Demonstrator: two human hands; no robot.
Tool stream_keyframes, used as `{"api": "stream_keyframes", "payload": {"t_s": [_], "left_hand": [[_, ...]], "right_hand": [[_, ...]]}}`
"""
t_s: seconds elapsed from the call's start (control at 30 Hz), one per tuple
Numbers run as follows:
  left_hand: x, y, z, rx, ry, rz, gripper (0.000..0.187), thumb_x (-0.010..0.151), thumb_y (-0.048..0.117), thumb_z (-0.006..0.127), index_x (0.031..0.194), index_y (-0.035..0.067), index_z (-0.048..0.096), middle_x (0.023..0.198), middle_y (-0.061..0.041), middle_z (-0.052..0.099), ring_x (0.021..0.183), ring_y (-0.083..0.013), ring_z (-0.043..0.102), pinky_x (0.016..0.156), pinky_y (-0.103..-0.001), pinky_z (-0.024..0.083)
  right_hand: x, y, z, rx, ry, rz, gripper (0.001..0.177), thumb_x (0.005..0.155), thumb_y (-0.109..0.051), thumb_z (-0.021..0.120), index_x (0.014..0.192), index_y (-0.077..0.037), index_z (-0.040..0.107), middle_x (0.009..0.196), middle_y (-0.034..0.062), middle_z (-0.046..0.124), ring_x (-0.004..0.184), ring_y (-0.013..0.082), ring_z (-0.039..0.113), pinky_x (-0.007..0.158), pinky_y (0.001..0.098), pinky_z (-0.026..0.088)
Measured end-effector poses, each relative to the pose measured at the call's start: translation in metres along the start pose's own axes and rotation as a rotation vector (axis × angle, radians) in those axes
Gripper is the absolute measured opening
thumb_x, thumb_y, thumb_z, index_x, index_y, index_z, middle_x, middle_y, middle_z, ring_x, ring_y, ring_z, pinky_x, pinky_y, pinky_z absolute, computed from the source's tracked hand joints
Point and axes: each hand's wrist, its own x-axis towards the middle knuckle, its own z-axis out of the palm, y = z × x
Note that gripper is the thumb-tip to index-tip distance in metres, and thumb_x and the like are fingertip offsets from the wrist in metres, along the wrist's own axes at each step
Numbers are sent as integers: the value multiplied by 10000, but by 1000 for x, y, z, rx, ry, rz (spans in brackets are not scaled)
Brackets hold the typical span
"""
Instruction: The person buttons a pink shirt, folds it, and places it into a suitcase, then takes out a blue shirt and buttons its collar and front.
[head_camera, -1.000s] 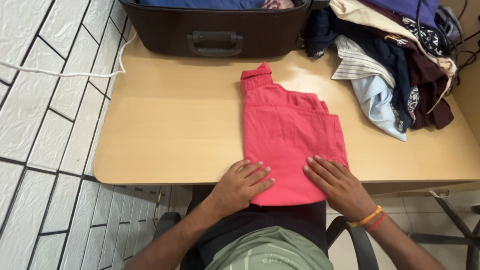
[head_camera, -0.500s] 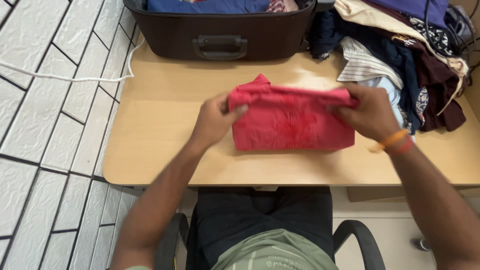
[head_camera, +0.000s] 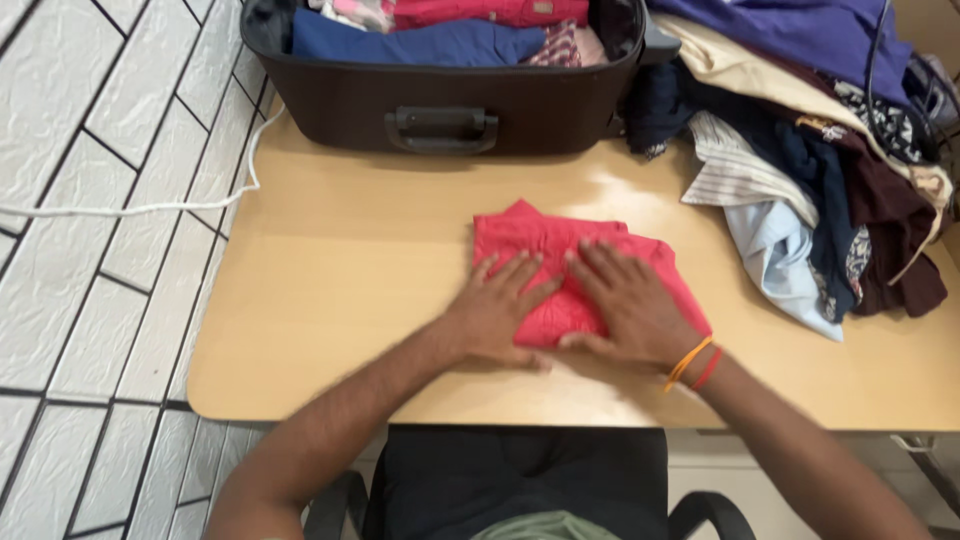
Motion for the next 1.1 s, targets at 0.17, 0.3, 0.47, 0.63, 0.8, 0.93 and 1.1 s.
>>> {"api": "stream_keyframes", "payload": {"t_s": [0.17,0.3,0.47,0.63,0.8,0.93,1.1], "left_hand": [[-2,-4,1,-1,-64,17,1138,761,746,673,1604,159,183,1659,-242,123,1555,-384,84,1219,-617,62],[-3,-8,9,-28,-46,55,962,867,600,680,1599,165,233,1651,-257,150,1544,-409,97,1199,-646,74],[-25,-3,19,79,-70,-9,807,855,294,707,1548,123,332,1597,-233,280,1511,-401,213,1177,-664,147],[-61,0,34,142,112,-24,572,923,73,604,1480,39,478,1496,-235,492,1470,-402,430,1207,-628,273],[-98,29,17,20,20,-65,809,816,179,701,1547,119,360,1482,-310,432,1408,-474,395,1133,-662,257],[-104,41,1,-57,17,-70,988,766,478,815,1559,201,296,1485,-331,399,1395,-513,360,1113,-698,229],[-105,21,9,-52,3,0,914,759,510,799,1527,211,401,1407,-267,505,1329,-442,472,1054,-631,357]], "right_hand": [[-4,-12,10,7,-98,47,1123,780,-809,560,1542,-31,285,1608,249,239,1505,402,184,1157,581,186],[-8,-15,5,58,-173,53,1069,802,-732,616,1542,-36,281,1608,257,226,1503,416,172,1155,575,174],[-6,-27,-9,40,-272,-53,990,791,-555,656,1562,-57,285,1597,224,318,1489,383,270,1166,514,233],[31,-31,-46,207,-407,-162,975,804,-565,759,1557,-100,350,1592,179,395,1437,348,366,1201,499,237],[143,9,-71,-99,322,-239,951,749,-408,820,1528,-35,420,1586,184,405,1477,363,371,1201,548,275],[236,44,-77,-165,388,-106,895,784,-392,819,1511,-12,464,1438,203,548,1324,375,504,1080,540,373],[265,41,-42,-134,144,103,482,847,-484,773,1092,-83,663,973,159,725,945,369,691,784,511,528]]}}
